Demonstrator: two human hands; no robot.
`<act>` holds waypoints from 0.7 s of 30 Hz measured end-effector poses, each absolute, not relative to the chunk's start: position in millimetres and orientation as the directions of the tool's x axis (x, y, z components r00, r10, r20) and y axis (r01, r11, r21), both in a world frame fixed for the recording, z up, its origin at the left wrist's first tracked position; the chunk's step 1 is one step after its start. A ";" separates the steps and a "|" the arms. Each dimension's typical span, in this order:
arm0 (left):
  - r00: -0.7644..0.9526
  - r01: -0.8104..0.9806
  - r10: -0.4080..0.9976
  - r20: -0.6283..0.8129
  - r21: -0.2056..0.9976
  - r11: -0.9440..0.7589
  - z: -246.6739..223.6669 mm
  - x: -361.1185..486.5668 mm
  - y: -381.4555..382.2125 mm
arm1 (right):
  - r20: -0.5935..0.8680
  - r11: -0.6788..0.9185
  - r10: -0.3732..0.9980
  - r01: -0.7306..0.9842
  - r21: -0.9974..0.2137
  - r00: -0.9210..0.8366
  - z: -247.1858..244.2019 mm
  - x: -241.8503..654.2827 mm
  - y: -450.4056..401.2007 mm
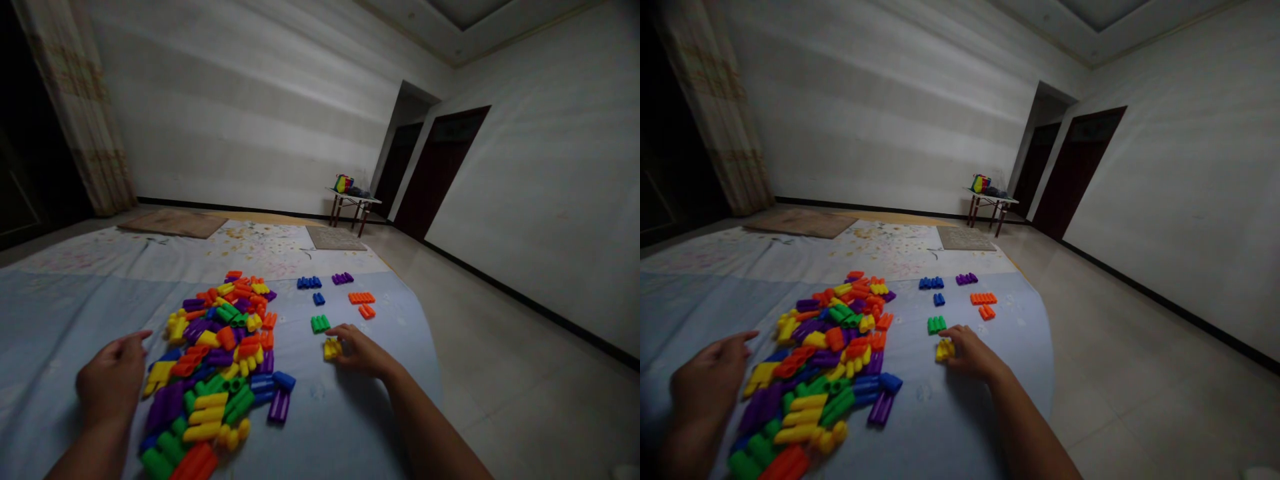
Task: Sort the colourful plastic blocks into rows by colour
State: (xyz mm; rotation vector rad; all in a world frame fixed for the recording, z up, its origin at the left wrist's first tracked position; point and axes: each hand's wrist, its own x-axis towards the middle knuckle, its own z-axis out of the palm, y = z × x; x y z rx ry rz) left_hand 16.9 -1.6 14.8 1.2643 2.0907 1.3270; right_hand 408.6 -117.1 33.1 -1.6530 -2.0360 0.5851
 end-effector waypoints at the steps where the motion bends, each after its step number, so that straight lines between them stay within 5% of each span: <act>1: -0.533 0.497 0.831 0.160 0.854 0.154 13.8 16.4 -1.2 | 0.069 0.173 0.984 0.778 -0.604 -0.166 30.3 410.4 -117.7; 21: -0.562 0.471 0.802 0.203 0.875 0.109 2.6 12.9 4.0 | 0.076 0.154 0.986 0.653 -0.741 -0.146 12.2 416.4 -120.8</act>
